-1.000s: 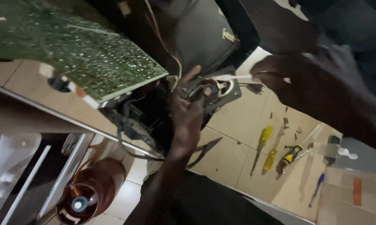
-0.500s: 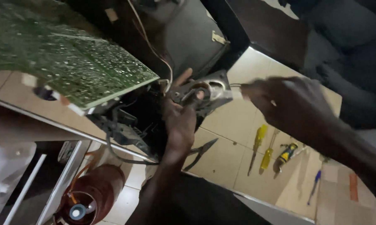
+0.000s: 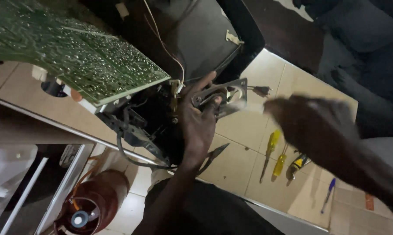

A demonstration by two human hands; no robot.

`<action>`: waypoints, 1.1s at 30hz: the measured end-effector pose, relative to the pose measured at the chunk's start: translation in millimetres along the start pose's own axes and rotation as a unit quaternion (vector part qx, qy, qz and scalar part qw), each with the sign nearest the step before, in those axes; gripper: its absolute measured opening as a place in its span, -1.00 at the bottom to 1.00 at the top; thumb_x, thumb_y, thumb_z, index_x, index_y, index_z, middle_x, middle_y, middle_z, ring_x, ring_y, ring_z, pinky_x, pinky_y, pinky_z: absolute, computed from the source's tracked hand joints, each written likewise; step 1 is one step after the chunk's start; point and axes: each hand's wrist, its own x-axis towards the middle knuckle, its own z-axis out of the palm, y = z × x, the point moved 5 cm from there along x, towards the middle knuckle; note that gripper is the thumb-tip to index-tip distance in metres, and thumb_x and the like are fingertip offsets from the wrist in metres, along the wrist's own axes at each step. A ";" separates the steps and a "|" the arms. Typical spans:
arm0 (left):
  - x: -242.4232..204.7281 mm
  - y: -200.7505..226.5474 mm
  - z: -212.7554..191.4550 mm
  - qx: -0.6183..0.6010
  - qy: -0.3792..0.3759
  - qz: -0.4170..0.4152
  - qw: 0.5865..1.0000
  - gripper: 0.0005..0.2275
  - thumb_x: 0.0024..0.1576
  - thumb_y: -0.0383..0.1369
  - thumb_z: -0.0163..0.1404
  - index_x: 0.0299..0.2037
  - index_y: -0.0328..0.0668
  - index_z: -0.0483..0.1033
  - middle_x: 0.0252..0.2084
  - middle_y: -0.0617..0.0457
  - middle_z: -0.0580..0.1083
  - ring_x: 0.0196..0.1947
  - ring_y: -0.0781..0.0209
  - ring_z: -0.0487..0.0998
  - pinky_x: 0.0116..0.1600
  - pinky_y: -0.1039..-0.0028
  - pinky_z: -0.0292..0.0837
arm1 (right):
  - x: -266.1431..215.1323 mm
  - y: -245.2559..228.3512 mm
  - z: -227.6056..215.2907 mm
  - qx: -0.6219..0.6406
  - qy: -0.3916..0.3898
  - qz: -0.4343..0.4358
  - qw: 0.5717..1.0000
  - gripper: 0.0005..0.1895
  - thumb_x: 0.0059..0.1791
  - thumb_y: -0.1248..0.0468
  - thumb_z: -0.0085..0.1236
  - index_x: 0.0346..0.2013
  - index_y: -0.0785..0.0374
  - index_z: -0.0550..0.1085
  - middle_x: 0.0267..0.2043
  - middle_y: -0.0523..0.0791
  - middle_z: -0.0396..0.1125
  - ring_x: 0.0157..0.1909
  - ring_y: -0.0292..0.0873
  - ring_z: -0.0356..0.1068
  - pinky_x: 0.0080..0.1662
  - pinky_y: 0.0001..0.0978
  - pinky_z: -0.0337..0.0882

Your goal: Cleaning the internal components of a disassembled CRT television, specifically a speaker and circuit board, using a toothbrush to remove dust.

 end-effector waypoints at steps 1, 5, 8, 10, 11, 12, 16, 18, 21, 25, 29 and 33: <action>0.7 2.8 -0.4 -0.002 -0.004 0.011 1.000 -0.68 0.10 -0.36 0.19 0.08 -0.04 0.58 0.11 -0.04 0.55 0.14 0.07 0.58 0.27 0.13 0.58 | 0.0 -0.3 8.4 0.088 -0.035 0.024 0.995 -0.75 0.07 0.23 0.02 -0.14 -0.03 0.67 -0.16 -0.25 0.62 -0.55 -0.16 0.61 -0.56 -0.25 0.43; 1.9 3.2 -1.8 0.013 0.001 -0.007 1.000 -0.66 0.06 -0.43 0.14 0.08 -0.02 0.58 0.14 -0.01 0.54 0.22 0.04 0.53 0.31 0.10 0.54 | -6.7 6.0 6.4 0.051 0.073 0.052 0.995 -0.64 0.12 0.10 -0.06 -0.28 0.01 0.71 -0.06 -0.19 0.59 -0.53 -0.19 0.55 -0.65 -0.34 0.13; -1.1 2.7 1.9 0.041 -0.005 0.018 0.999 -0.69 0.08 -0.45 0.16 0.05 -0.04 0.60 0.09 -0.02 0.52 0.13 0.07 0.60 0.24 0.26 0.62 | -10.5 9.3 20.2 0.145 0.054 0.068 0.986 -0.82 0.07 0.26 0.15 -0.12 0.11 0.67 -0.36 -0.14 0.60 -0.69 -0.21 0.44 -0.61 -0.33 0.37; 0.4 0.5 1.7 0.027 -0.011 0.034 0.999 -0.72 0.14 -0.49 0.12 0.06 -0.04 0.58 0.10 0.01 0.49 0.17 0.10 0.56 0.29 0.22 0.60 | -8.5 13.7 15.9 0.152 0.026 0.123 0.980 -0.81 0.06 0.29 0.14 -0.11 0.09 0.66 -0.36 -0.08 0.61 -0.67 -0.19 0.51 -0.68 -0.37 0.39; 1.5 1.5 1.6 0.031 -0.012 0.033 0.999 -0.72 0.14 -0.49 0.12 0.06 -0.04 0.58 0.10 0.01 0.49 0.17 0.10 0.56 0.29 0.22 0.60 | -5.8 9.2 14.6 0.157 0.024 0.124 0.980 -0.81 0.06 0.29 0.14 -0.11 0.09 0.66 -0.36 -0.08 0.61 -0.67 -0.19 0.51 -0.68 -0.37 0.39; 1.6 6.0 1.8 0.047 -0.008 0.070 0.996 -0.76 0.18 -0.44 0.12 0.06 -0.11 0.57 0.08 0.00 0.52 0.14 0.10 0.57 0.28 0.26 0.58 | -3.9 6.5 15.1 0.177 0.012 0.138 0.974 -0.79 0.06 0.27 0.13 -0.06 0.07 0.64 -0.25 -0.11 0.60 -0.51 -0.17 0.54 -0.52 -0.30 0.45; 2.2 8.2 6.4 0.053 -0.016 0.118 0.991 -0.81 0.19 -0.44 0.12 -0.01 -0.25 0.59 -0.01 -0.06 0.55 -0.01 0.09 0.65 0.10 0.34 0.69 | -7.5 6.6 19.6 0.194 0.013 0.105 0.975 -0.79 0.04 0.25 0.14 -0.08 0.09 0.66 -0.23 -0.09 0.61 -0.49 -0.08 0.60 -0.42 -0.23 0.48; 2.9 10.3 8.8 0.059 -0.022 0.119 0.991 -0.79 0.17 -0.47 0.12 0.00 -0.24 0.59 0.00 -0.05 0.56 0.01 0.09 0.64 0.12 0.31 0.68 | -7.5 6.1 18.9 0.168 0.021 0.136 0.976 -0.77 0.07 0.22 0.08 -0.09 0.06 0.66 -0.22 -0.09 0.60 -0.53 -0.08 0.55 -0.43 -0.20 0.39; -3.0 4.0 6.7 0.063 -0.021 0.094 0.993 -0.76 0.15 -0.52 0.12 0.02 -0.19 0.58 0.04 -0.05 0.54 0.06 0.07 0.62 0.15 0.29 0.68 | -14.6 -0.5 21.9 0.166 0.017 0.146 0.975 -0.72 0.10 0.12 -0.01 -0.12 0.01 0.67 -0.29 -0.12 0.60 -0.63 -0.09 0.46 -0.47 -0.17 0.29; -0.8 2.5 7.8 0.104 -0.016 0.057 0.993 -0.74 0.08 -0.50 0.10 -0.01 -0.19 0.62 0.02 -0.03 0.59 0.07 0.09 0.62 0.21 0.33 0.56 | -19.4 -1.8 20.5 0.155 0.075 0.109 0.979 -0.54 0.14 -0.02 -0.20 -0.18 0.07 0.66 -0.29 -0.11 0.59 -0.52 0.00 0.50 -0.50 -0.05 0.19; 0.5 12.9 12.5 0.106 -0.027 0.064 0.992 -0.74 0.08 -0.52 0.09 -0.01 -0.18 0.62 0.00 -0.03 0.58 0.03 0.12 0.62 0.17 0.33 0.58 | -19.6 -7.7 25.9 0.225 -0.002 0.137 0.965 -0.22 0.03 -0.28 -0.53 -0.13 0.05 0.65 -0.34 -0.10 0.59 -0.52 -0.02 0.52 -0.42 -0.07 0.31; -5.7 11.0 11.4 0.098 -0.028 0.035 0.994 -0.74 0.07 -0.37 0.12 -0.02 -0.11 0.62 0.00 0.03 0.58 0.07 0.15 0.60 0.18 0.29 0.57 | -27.3 -6.1 29.8 0.178 -0.001 0.178 0.968 -0.41 0.13 -0.11 -0.42 -0.11 -0.02 0.64 -0.46 -0.10 0.51 -0.58 -0.03 0.38 -0.47 -0.10 0.23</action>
